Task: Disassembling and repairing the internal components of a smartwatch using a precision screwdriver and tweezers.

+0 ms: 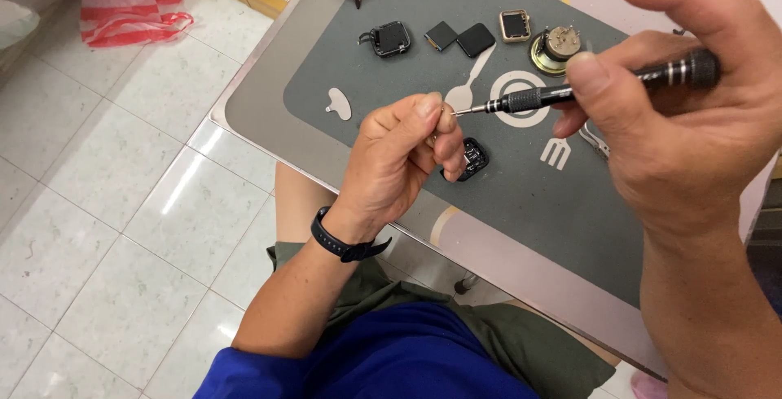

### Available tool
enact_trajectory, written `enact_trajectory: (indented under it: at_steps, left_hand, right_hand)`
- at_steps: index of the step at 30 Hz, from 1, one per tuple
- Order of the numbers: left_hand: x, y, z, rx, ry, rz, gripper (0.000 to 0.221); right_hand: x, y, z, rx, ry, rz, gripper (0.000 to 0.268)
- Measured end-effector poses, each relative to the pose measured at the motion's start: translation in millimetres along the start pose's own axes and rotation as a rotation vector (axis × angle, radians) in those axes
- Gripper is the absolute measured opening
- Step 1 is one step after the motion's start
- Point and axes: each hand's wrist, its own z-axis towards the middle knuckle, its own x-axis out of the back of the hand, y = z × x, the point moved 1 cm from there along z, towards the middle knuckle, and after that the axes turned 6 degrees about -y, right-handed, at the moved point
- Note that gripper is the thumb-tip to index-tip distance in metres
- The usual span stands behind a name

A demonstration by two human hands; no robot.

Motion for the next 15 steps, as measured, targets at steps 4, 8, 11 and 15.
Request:
enact_trajectory:
  at_steps: [4, 8, 11, 15]
  left_hand:
    - [0.2, -0.7, -1.3, -0.016, -0.013, 0.0, 0.032]
    - [-1.1, -0.1, -1.9, -0.036, -0.006, 0.015, 0.032]
    - [-2.1, 0.9, -2.1, -0.049, -0.002, 0.034, 0.033]
    - [-2.0, -0.3, -3.0, -0.056, -0.003, 0.035, 0.032]
  right_hand:
    - [-2.5, -4.2, 0.4, 0.023, 0.006, -0.041, 0.035]
    - [-2.6, -7.2, 0.9, 0.024, 0.019, -0.074, 0.033]
    - [-3.1, -5.8, -0.6, 0.021, 0.035, -0.079, 0.034]
    - [-3.7, -6.3, -1.2, 0.011, 0.038, -0.097, 0.033]
